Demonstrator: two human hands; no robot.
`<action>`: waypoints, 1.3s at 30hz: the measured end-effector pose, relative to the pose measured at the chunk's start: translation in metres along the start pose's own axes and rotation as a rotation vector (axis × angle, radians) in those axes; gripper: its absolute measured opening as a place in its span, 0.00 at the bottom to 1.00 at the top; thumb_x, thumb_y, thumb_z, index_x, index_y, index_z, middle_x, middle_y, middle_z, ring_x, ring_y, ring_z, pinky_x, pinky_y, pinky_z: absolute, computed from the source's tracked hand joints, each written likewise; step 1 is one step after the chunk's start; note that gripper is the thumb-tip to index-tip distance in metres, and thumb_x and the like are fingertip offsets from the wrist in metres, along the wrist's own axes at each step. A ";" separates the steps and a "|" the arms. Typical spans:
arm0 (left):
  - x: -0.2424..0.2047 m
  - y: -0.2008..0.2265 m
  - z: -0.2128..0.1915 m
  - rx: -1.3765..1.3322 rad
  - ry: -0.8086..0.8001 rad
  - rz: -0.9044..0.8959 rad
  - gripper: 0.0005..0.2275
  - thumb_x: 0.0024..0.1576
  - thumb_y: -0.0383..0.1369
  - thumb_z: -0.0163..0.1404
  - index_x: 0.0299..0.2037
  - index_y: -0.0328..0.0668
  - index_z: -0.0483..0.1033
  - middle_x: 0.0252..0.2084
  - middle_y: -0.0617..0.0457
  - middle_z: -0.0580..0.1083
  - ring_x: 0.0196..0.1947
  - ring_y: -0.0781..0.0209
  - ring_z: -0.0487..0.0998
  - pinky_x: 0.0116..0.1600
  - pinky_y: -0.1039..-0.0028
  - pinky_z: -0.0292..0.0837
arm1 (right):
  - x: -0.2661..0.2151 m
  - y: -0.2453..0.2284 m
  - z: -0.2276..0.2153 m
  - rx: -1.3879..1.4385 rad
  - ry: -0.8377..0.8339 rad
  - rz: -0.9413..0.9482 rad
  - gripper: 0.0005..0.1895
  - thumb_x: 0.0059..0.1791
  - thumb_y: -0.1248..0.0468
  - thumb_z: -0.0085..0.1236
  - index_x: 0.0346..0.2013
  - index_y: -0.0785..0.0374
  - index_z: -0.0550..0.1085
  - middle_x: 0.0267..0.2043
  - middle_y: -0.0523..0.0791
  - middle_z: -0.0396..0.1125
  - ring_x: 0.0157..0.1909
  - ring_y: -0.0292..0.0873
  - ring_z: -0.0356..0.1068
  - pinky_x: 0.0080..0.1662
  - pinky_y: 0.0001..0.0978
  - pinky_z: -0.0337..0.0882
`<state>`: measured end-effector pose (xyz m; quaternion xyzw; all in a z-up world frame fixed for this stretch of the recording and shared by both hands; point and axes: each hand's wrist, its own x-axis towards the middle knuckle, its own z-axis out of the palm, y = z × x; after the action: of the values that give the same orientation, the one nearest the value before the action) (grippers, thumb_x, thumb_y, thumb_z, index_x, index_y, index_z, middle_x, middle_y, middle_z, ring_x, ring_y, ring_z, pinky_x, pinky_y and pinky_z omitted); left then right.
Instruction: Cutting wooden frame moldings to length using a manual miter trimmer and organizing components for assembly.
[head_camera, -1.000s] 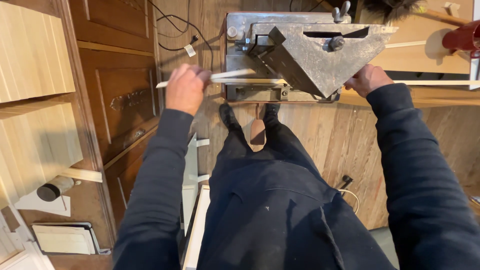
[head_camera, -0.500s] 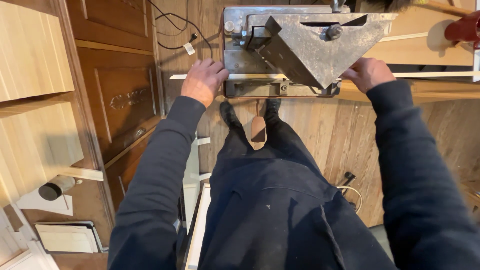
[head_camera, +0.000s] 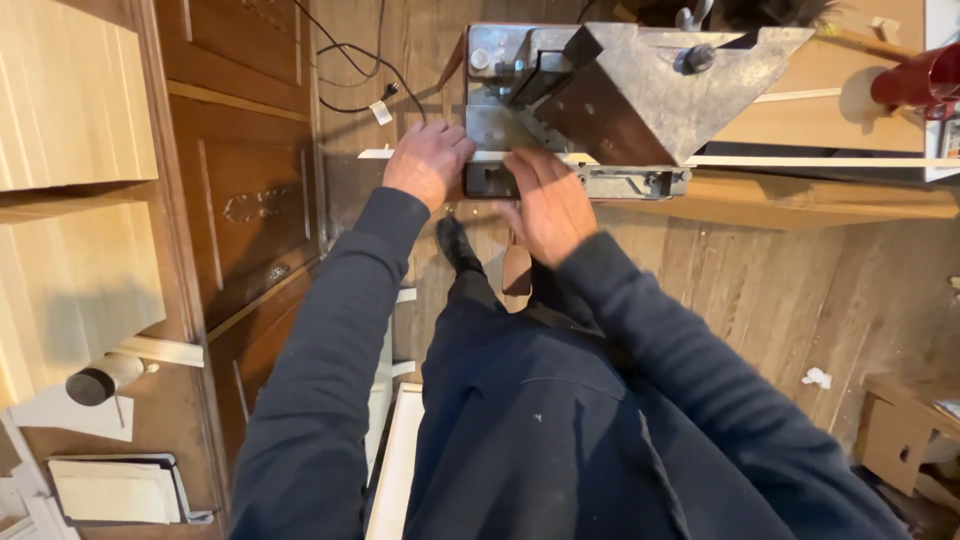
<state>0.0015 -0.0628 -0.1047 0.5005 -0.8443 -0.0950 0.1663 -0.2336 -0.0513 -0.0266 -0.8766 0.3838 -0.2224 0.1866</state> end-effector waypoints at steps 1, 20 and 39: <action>0.000 0.000 0.000 0.000 0.002 -0.004 0.03 0.56 0.30 0.50 0.38 0.45 0.76 0.37 0.53 0.71 0.44 0.53 0.73 0.48 0.62 0.67 | 0.004 0.004 0.008 0.000 -0.002 -0.003 0.30 0.48 0.58 0.66 0.59 0.71 0.68 0.60 0.56 0.64 0.61 0.59 0.65 0.61 0.48 0.67; -0.009 0.011 0.009 0.125 0.171 -0.108 0.07 0.55 0.28 0.51 0.42 0.46 0.70 0.35 0.55 0.73 0.42 0.55 0.74 0.48 0.65 0.67 | 0.010 0.015 0.033 -0.285 -0.195 0.008 0.26 0.49 0.53 0.67 0.52 0.69 0.73 0.50 0.55 0.67 0.52 0.58 0.66 0.55 0.46 0.68; -0.115 -0.030 0.096 -2.253 1.004 -0.542 0.16 0.60 0.25 0.57 0.58 0.46 0.73 0.62 0.45 0.74 0.59 0.52 0.74 0.63 0.61 0.73 | 0.015 0.008 0.038 -0.264 -0.234 0.089 0.25 0.49 0.55 0.67 0.53 0.68 0.72 0.51 0.54 0.66 0.51 0.59 0.66 0.53 0.46 0.68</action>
<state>0.0404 0.0233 -0.2249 0.2190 -0.0098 -0.5912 0.7762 -0.2087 -0.0622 -0.0589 -0.8954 0.4239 -0.0581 0.1228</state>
